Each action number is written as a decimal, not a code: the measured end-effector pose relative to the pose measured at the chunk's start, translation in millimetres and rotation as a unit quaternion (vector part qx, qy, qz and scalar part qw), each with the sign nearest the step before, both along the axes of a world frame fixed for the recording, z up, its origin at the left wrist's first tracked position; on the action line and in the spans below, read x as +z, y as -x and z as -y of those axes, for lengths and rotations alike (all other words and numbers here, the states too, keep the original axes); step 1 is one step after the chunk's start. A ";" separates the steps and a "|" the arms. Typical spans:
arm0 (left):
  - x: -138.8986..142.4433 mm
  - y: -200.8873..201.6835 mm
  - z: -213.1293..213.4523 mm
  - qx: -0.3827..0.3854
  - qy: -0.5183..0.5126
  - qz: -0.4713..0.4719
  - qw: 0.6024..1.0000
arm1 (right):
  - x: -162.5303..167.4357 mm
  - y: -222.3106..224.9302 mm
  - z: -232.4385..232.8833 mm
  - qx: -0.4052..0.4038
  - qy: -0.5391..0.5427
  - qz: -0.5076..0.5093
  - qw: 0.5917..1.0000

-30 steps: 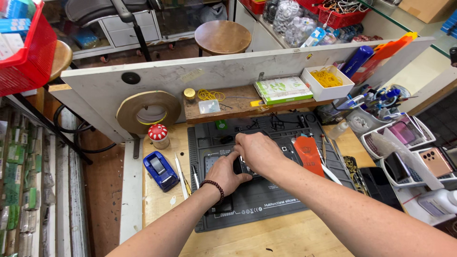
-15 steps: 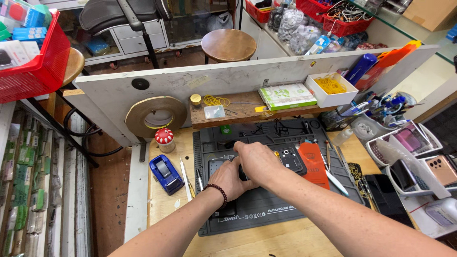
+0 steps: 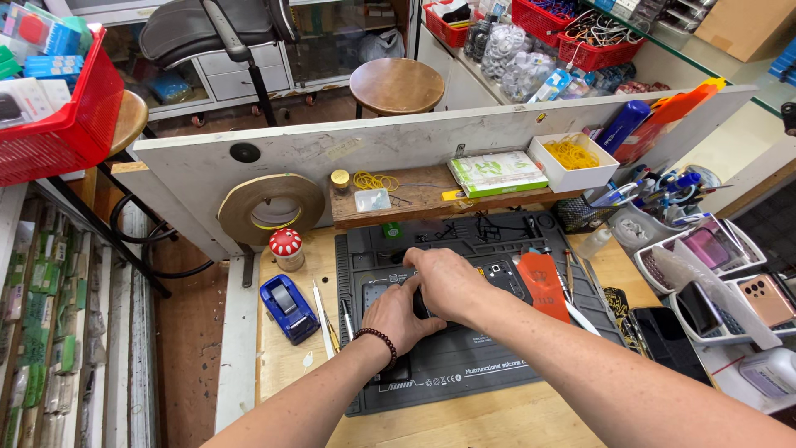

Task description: The person works at a repair bench on a smartphone. They peel a red adhesive film, pry open the phone's back cover, remove the battery, and use a brush and small tools to clean and work on the exposed internal components on a silicone repair mat.

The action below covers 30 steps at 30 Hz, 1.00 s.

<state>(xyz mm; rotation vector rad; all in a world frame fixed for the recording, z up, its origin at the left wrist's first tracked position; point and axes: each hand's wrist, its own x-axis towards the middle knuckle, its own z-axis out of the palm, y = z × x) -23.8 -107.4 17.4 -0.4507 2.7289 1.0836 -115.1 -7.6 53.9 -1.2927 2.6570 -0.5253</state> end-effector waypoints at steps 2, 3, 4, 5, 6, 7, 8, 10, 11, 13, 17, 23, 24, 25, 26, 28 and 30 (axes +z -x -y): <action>1.1 -0.2 -0.6 0.004 -0.008 0.010 1.000 | 0.8 -4.6 0.7 -0.020 -0.018 0.036 0.999; 1.3 0.3 -1.2 0.005 -0.013 0.014 1.000 | 1.7 -6.4 0.3 -0.031 -0.027 0.053 0.998; 0.9 0.4 -1.8 0.008 -0.012 0.012 1.000 | 2.5 -7.9 0.0 -0.046 -0.037 0.048 0.997; 0.1 0.3 -2.0 0.012 -0.010 0.010 1.000 | 2.5 -9.9 0.2 -0.060 -0.046 0.043 0.996; -1.2 0.1 -1.8 0.015 -0.009 0.006 1.000 | 2.1 -11.6 0.6 -0.075 -0.056 0.038 0.995; -2.4 0.6 -1.5 0.015 -0.013 0.010 1.000 | 1.7 -12.3 0.5 -0.061 -0.012 0.066 0.996; -3.6 1.0 -0.9 0.017 -0.016 0.016 1.000 | 0.9 -12.4 0.7 -0.046 0.033 0.096 0.994; -6.7 1.7 -0.7 0.013 -0.024 0.008 1.000 | -1.8 -12.6 -0.6 -0.045 0.090 0.119 0.988; -7.6 1.6 -0.9 0.017 -0.027 -0.004 0.999 | -3.0 -11.8 -1.4 -0.049 0.103 0.115 0.987; -9.5 -0.7 0.4 0.025 -0.025 -0.007 0.999 | -6.8 -12.0 0.0 -0.047 0.120 0.113 0.985; -9.8 -0.7 -1.1 0.024 -0.027 -0.003 0.999 | -7.5 -8.3 -6.6 -0.049 0.093 0.066 0.992; -9.3 1.0 -2.6 0.027 -0.020 0.003 0.999 | -7.0 -5.9 -9.2 -0.069 0.093 0.111 0.987; -9.6 1.4 -2.9 0.031 -0.016 0.011 0.999 | -8.1 -4.8 -9.8 -0.074 0.083 0.130 0.985; -10.2 1.6 -3.1 0.034 -0.017 0.009 0.999 | -9.7 -3.2 -9.6 -0.067 0.075 0.117 0.988; -10.7 2.0 -3.0 0.036 -0.018 0.007 0.999 | -11.7 -0.9 -9.8 -0.061 0.067 0.103 0.991; -12.1 3.5 -4.6 0.034 -0.021 -0.003 0.999 | -16.1 5.3 -13.4 -0.061 0.089 0.127 0.986; -13.6 2.9 -4.1 0.040 -0.017 -0.018 0.999 | -21.4 12.9 -15.3 -0.060 0.154 0.204 0.965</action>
